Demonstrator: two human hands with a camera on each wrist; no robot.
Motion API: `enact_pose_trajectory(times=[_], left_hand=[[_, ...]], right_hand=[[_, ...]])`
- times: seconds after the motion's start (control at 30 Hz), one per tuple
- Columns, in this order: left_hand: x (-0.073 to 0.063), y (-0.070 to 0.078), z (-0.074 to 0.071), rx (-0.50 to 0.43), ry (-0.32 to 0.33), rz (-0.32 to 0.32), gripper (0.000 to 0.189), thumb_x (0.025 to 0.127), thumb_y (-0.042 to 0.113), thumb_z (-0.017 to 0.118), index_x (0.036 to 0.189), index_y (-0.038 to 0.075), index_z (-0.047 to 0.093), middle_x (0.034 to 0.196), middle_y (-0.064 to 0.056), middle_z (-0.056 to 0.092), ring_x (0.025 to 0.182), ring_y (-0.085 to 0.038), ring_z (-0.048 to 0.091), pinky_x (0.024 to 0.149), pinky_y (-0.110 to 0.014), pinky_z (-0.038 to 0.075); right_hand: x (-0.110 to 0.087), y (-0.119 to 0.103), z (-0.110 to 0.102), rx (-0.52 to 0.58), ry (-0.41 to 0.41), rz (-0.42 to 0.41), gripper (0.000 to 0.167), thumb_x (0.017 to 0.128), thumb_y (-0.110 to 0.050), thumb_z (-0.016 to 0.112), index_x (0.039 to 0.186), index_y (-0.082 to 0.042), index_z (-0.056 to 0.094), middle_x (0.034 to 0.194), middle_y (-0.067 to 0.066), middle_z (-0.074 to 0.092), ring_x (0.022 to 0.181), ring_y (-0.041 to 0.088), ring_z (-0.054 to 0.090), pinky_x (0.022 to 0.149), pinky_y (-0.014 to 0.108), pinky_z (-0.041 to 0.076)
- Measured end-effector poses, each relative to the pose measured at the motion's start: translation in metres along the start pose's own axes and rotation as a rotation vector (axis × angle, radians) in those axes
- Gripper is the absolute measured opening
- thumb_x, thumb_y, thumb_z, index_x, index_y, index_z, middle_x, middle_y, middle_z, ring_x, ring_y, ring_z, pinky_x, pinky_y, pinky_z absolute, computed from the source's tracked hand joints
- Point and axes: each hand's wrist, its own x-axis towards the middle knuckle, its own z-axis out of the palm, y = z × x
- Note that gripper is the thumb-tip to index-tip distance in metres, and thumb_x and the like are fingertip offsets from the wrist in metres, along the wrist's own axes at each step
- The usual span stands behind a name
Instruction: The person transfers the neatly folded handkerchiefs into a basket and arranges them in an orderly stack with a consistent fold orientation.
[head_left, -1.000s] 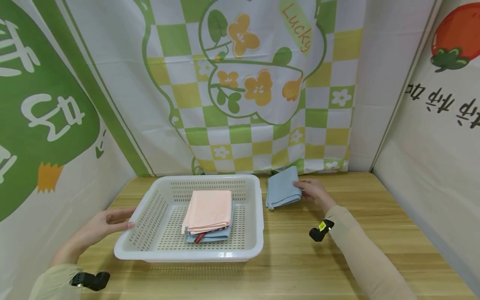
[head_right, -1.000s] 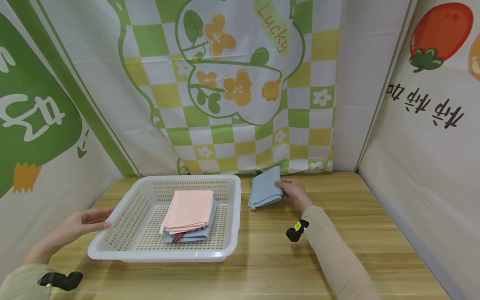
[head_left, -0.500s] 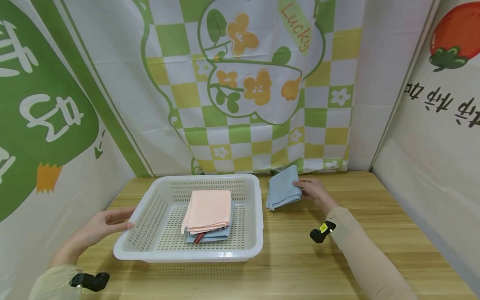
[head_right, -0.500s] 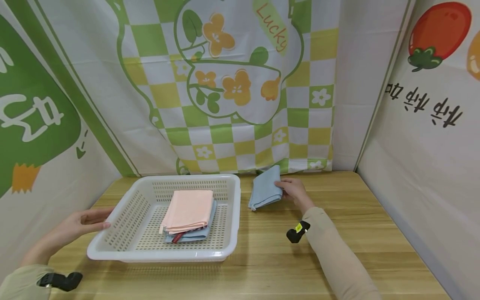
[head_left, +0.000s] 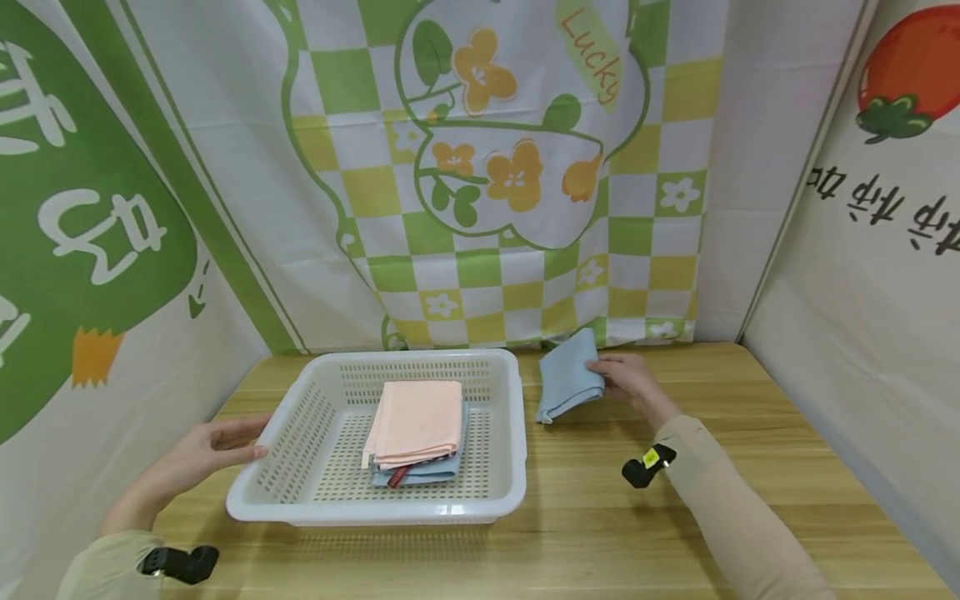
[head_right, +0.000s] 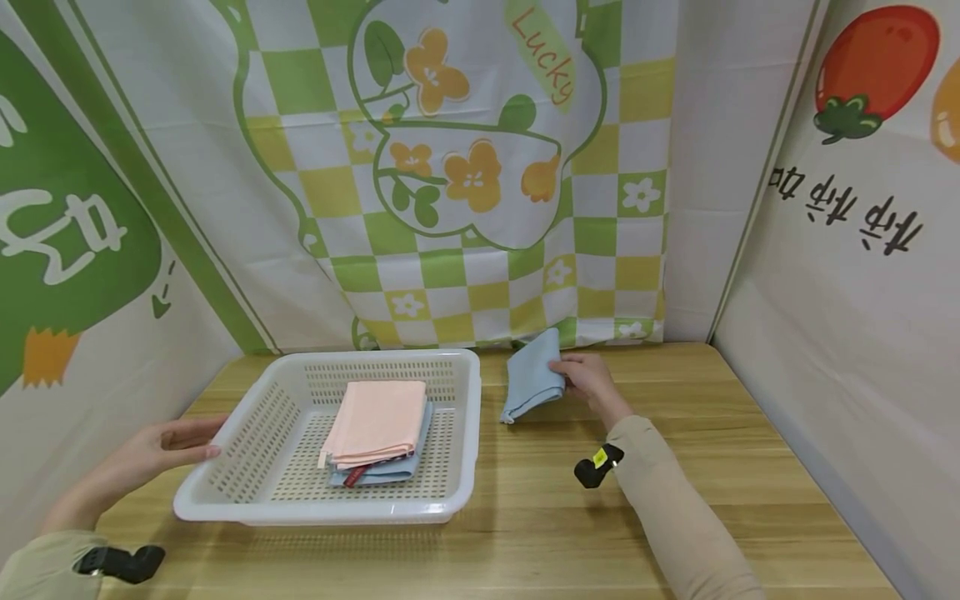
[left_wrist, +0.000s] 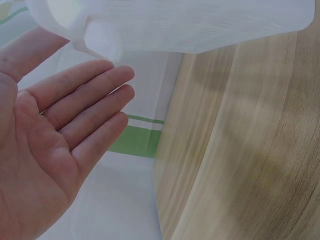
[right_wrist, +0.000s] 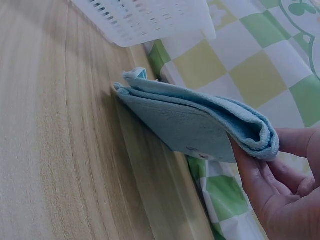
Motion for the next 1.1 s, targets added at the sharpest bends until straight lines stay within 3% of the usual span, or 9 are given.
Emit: enact_pose_trajectory(times=[0.17,0.33,0.4,0.57,0.63,0.77,0.87,1.0,1.1], left_hand=[[0.0,-0.001,0.0,-0.005,-0.006,-0.011,0.061,0.094,0.033,0.059,0.143,0.001,0.04,0.14,-0.023,0.047,0.109,0.0,0.054,0.09,-0.055,0.049],[0.001,0.0,0.0,-0.012,-0.005,-0.011,0.061,0.094,0.033,0.059,0.142,0.0,0.04,0.14,-0.025,0.046,0.118,-0.03,0.056,0.09,-0.056,0.048],[0.001,0.0,0.0,-0.015,-0.002,-0.008,0.061,0.094,0.032,0.059,0.142,-0.001,0.04,0.14,-0.025,0.046,0.118,-0.033,0.056,0.09,-0.057,0.048],[0.0,0.001,0.0,-0.022,-0.006,-0.006,0.061,0.094,0.032,0.059,0.142,-0.001,0.04,0.14,-0.025,0.047,0.105,0.005,0.055,0.09,-0.056,0.048],[0.0,0.001,0.0,-0.019,-0.006,-0.007,0.062,0.094,0.032,0.059,0.142,-0.001,0.04,0.14,-0.025,0.047,0.103,0.009,0.052,0.09,-0.056,0.048],[0.0,0.0,0.0,-0.008,0.0,-0.004,0.061,0.094,0.032,0.059,0.142,-0.001,0.04,0.14,-0.025,0.046,0.115,-0.02,0.059,0.09,-0.057,0.048],[0.0,0.0,0.0,-0.009,0.003,-0.002,0.062,0.094,0.032,0.059,0.142,-0.002,0.039,0.14,-0.026,0.046,0.121,-0.041,0.053,0.09,-0.058,0.047],[0.0,0.0,0.0,-0.005,0.006,-0.004,0.062,0.094,0.032,0.059,0.142,-0.002,0.04,0.139,-0.026,0.047,0.12,-0.041,0.054,0.09,-0.058,0.047],[0.001,0.0,0.0,-0.005,0.01,-0.006,0.061,0.093,0.032,0.06,0.141,-0.001,0.041,0.139,-0.024,0.048,0.115,-0.025,0.058,0.09,-0.057,0.048]], right_hand=[[-0.003,-0.002,-0.001,0.022,-0.011,-0.011,0.05,0.092,-0.013,0.061,0.132,0.013,0.045,0.077,-0.006,0.063,0.069,0.004,0.061,0.071,0.025,0.054],[-0.005,-0.002,-0.002,0.04,-0.027,-0.016,0.05,0.092,-0.011,0.06,0.132,0.015,0.044,0.078,-0.006,0.063,0.07,0.004,0.062,0.07,0.023,0.054],[-0.006,-0.003,-0.002,0.039,-0.032,-0.019,0.051,0.092,-0.011,0.06,0.133,0.014,0.044,0.079,-0.005,0.063,0.071,0.004,0.062,0.071,0.023,0.055],[-0.012,-0.007,-0.002,0.013,-0.05,-0.024,0.052,0.093,-0.013,0.059,0.134,0.014,0.042,0.082,-0.003,0.063,0.073,0.005,0.062,0.073,0.023,0.055],[-0.014,-0.009,-0.003,0.017,-0.061,-0.026,0.053,0.093,-0.012,0.058,0.135,0.015,0.04,0.084,-0.003,0.063,0.074,0.005,0.062,0.074,0.023,0.055],[-0.019,-0.013,-0.002,0.037,-0.065,-0.03,0.053,0.093,-0.011,0.058,0.135,0.016,0.039,0.085,-0.002,0.064,0.075,0.005,0.063,0.075,0.023,0.055],[-0.022,-0.015,-0.002,0.039,-0.064,-0.041,0.054,0.093,-0.011,0.059,0.135,0.016,0.039,0.084,-0.003,0.064,0.074,0.004,0.063,0.074,0.021,0.055],[-0.024,-0.018,-0.003,0.036,-0.056,-0.051,0.053,0.092,-0.011,0.059,0.135,0.016,0.04,0.083,-0.005,0.063,0.073,0.003,0.063,0.071,0.019,0.055],[-0.026,-0.02,-0.005,0.041,-0.059,-0.053,0.053,0.093,-0.011,0.059,0.135,0.015,0.04,0.084,-0.005,0.063,0.073,0.003,0.063,0.07,0.019,0.055]])
